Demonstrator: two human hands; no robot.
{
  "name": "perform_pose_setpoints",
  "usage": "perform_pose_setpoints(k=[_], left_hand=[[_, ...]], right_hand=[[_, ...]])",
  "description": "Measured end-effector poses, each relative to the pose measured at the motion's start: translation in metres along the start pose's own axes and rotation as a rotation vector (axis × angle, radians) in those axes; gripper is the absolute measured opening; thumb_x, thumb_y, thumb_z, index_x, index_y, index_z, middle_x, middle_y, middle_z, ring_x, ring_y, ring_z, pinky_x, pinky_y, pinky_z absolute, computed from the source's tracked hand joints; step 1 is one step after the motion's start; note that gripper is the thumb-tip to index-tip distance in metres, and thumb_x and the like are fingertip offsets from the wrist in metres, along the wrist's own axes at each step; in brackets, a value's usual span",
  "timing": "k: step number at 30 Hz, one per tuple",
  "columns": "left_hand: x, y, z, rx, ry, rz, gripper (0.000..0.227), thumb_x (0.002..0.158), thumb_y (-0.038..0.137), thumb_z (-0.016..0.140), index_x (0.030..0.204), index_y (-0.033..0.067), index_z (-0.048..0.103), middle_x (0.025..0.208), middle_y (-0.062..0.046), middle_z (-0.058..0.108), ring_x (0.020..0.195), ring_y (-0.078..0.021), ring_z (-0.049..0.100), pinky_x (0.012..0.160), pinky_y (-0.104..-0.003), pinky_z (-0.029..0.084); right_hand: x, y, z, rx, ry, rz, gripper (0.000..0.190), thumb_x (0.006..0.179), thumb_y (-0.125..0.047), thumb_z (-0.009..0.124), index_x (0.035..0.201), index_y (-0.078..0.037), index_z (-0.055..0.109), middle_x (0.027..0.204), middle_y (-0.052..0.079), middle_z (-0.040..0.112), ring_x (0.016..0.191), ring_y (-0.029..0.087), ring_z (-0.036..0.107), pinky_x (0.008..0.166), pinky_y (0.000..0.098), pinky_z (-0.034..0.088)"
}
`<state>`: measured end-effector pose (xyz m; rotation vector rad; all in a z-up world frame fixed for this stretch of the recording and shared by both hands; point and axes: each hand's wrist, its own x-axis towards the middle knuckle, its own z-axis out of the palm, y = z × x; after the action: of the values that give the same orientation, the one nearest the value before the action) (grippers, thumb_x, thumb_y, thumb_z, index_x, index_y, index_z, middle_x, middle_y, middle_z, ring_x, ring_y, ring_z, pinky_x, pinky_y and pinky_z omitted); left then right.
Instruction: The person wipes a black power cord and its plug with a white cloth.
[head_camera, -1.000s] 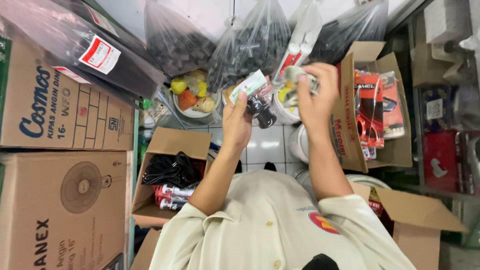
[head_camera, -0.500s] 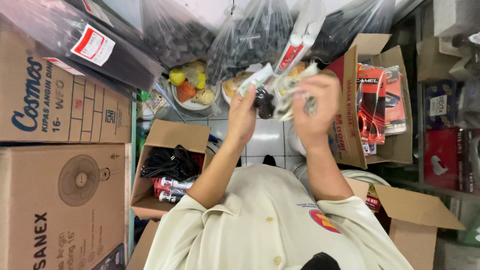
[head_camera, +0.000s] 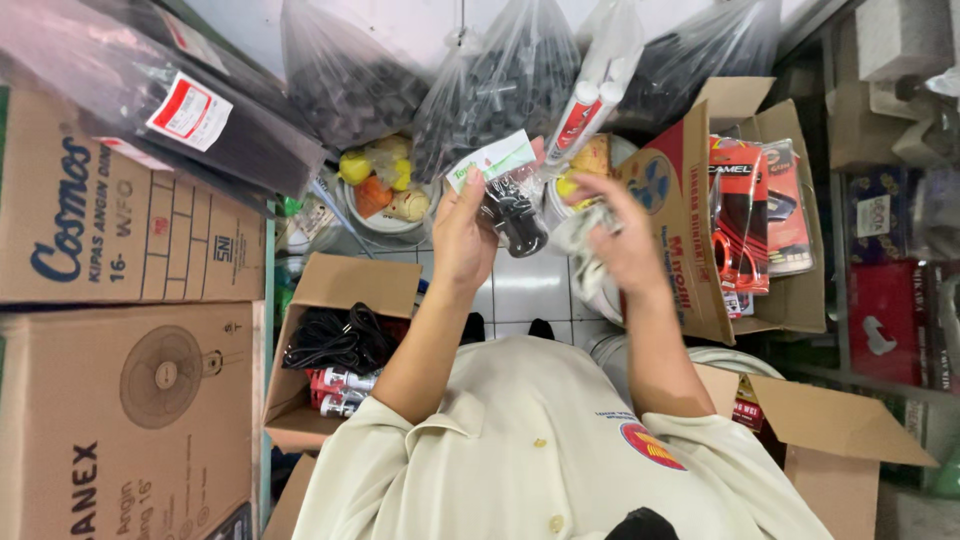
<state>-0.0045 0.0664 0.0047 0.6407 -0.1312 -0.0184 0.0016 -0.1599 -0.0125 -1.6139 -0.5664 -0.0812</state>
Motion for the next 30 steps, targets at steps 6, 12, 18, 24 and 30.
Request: perform_pose_setpoints(k=[6, 12, 18, 24, 30], left_hand=[[0.004, -0.036, -0.005, 0.19, 0.074, 0.053, 0.046, 0.117, 0.028, 0.051, 0.141, -0.0107, 0.057, 0.13, -0.018, 0.066, 0.118, -0.0239, 0.061, 0.106, -0.039, 0.047], [0.009, -0.044, 0.003, 0.403, 0.029, 0.245, 0.074, 0.102, 0.018, 0.062, 0.159, 0.0071, 0.015, 0.158, -0.012, 0.037, 0.139, -0.0209, 0.047, 0.116, -0.034, 0.04], [0.01, -0.043, 0.018, 0.149, 0.132, 0.11, 0.051, 0.11, 0.024, 0.046, 0.15, -0.0038, 0.034, 0.15, -0.021, 0.049, 0.131, -0.0298, 0.057, 0.108, -0.043, 0.05], [0.006, -0.03, -0.002, 0.183, 0.094, 0.061, 0.048, 0.112, 0.03, 0.036, 0.134, -0.0075, 0.058, 0.135, -0.02, 0.065, 0.116, -0.028, 0.067, 0.097, -0.038, 0.054], [-0.002, -0.058, -0.005, 0.435, 0.071, 0.142, 0.039, 0.11, 0.028, 0.047, 0.123, -0.0049, 0.064, 0.115, -0.008, 0.067, 0.104, -0.0139, 0.059, 0.094, -0.029, 0.048]], right_hand=[[-0.017, 0.018, 0.046, 0.153, 0.072, 0.101, 0.059, 0.094, -0.031, 0.076, 0.141, -0.001, 0.055, 0.139, 0.01, 0.059, 0.131, 0.018, 0.054, 0.115, 0.0352, 0.04], [0.001, -0.004, 0.047, -0.456, 0.377, -0.152, 0.047, 0.089, -0.01, 0.082, 0.13, -0.003, 0.06, 0.124, 0.013, 0.063, 0.114, 0.026, 0.065, 0.102, 0.0359, 0.052], [0.013, -0.042, 0.057, -0.726, 0.096, -0.311, 0.056, 0.082, -0.005, 0.083, 0.133, -0.001, 0.061, 0.123, 0.02, 0.061, 0.108, 0.034, 0.064, 0.09, 0.0392, 0.053], [0.023, -0.068, 0.031, -0.406, 0.481, -0.209, 0.034, 0.084, -0.006, 0.073, 0.117, -0.006, 0.064, 0.115, 0.012, 0.063, 0.102, 0.028, 0.063, 0.093, 0.0377, 0.052], [0.042, -0.059, 0.038, -0.588, 0.115, -0.48, 0.014, 0.092, 0.001, 0.071, 0.106, -0.002, 0.069, 0.112, 0.012, 0.066, 0.106, 0.033, 0.063, 0.098, 0.0428, 0.05]])
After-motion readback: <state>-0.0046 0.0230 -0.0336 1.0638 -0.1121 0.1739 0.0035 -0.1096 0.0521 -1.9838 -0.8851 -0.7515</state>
